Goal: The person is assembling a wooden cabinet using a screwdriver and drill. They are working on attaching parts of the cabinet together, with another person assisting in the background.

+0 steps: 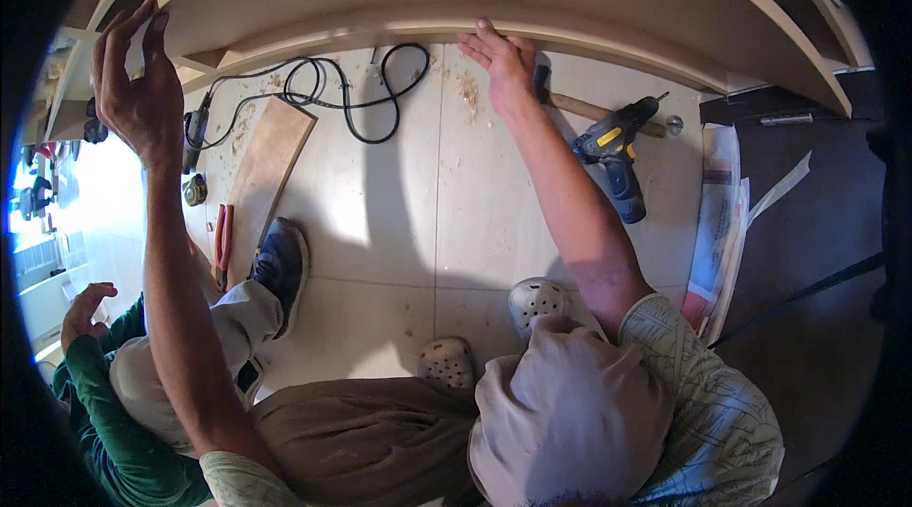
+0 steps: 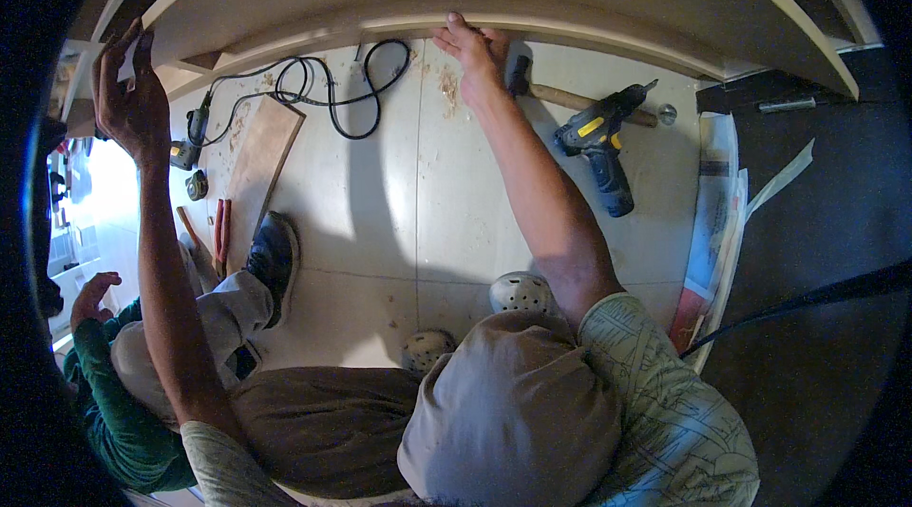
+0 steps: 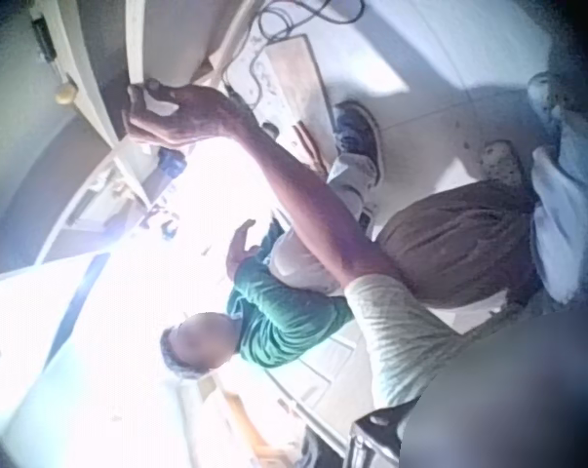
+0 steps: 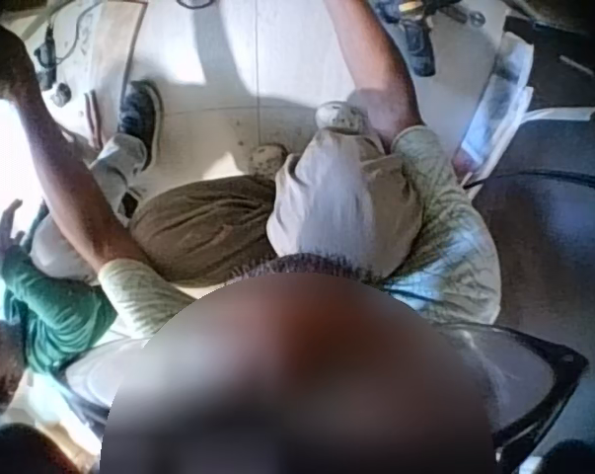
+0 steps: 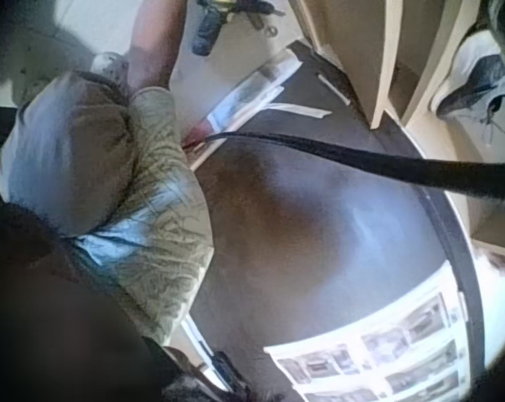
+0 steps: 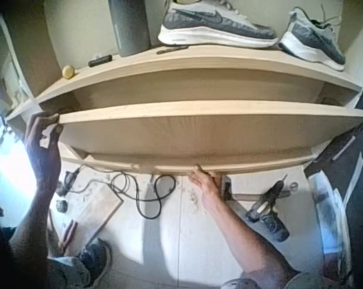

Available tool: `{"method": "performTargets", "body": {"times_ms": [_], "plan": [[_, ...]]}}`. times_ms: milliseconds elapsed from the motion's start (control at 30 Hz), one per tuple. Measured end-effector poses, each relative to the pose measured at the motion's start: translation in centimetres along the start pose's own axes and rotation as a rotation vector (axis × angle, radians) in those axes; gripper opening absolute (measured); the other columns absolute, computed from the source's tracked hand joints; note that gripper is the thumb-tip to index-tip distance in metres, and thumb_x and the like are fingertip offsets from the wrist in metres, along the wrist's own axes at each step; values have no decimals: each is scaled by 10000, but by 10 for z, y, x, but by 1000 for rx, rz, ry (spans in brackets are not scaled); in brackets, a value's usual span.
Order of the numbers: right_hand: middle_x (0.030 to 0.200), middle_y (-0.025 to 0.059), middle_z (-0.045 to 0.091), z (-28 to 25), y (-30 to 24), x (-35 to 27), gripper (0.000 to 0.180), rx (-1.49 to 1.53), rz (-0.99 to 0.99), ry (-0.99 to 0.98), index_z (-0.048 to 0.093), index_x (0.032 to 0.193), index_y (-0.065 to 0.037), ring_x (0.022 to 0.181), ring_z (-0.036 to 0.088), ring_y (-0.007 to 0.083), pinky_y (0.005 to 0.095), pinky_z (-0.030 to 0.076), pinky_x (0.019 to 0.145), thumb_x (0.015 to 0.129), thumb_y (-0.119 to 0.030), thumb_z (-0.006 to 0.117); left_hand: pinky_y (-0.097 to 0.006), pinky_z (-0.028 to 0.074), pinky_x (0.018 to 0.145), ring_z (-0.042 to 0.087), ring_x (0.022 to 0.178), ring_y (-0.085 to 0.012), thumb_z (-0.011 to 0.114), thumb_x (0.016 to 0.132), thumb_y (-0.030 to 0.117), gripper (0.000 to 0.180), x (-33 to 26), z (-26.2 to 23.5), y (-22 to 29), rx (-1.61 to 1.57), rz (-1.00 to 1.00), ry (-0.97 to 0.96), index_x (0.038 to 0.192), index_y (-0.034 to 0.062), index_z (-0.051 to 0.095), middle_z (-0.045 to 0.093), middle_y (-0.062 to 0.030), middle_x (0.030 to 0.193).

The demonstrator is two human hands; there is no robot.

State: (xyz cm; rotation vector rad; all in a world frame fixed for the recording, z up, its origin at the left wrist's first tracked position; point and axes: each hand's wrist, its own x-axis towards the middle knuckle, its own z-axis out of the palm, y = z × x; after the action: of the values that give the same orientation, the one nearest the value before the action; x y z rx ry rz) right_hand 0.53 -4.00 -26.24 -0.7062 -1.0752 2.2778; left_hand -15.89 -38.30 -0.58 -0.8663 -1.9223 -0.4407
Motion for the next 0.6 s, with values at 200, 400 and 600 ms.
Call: {"method": "performTargets", "body": {"times_ms": [200,400,600], "plan": [[1155,192,745,-2,-4,-1,333,-31,-8,-86,661,1169,52,1078,782,362,477,646,980,999,-199,799,-375,592,926,771,1086,-206,794,989,285,226,36,24,4,47,-71,15,1211,297,839,798,-19,1227],[1072,197,791,-12,8,4,338,-120,6,-110,727,1052,30,1033,795,305,442,633,967,1005,-298,793,-364,577,969,765,1102,-231,761,999,253,267,35,35,-13,199,-49,-19,1248,322,827,793,-22,1235],[1160,90,743,-6,30,0,333,124,114,-17,654,1276,-54,967,790,253,374,672,868,1015,-208,792,-342,543,1110,689,1282,-198,626,1030,2,415,31,41,-60,-41,37,-156,1383,187,741,719,-32,1411]]}}
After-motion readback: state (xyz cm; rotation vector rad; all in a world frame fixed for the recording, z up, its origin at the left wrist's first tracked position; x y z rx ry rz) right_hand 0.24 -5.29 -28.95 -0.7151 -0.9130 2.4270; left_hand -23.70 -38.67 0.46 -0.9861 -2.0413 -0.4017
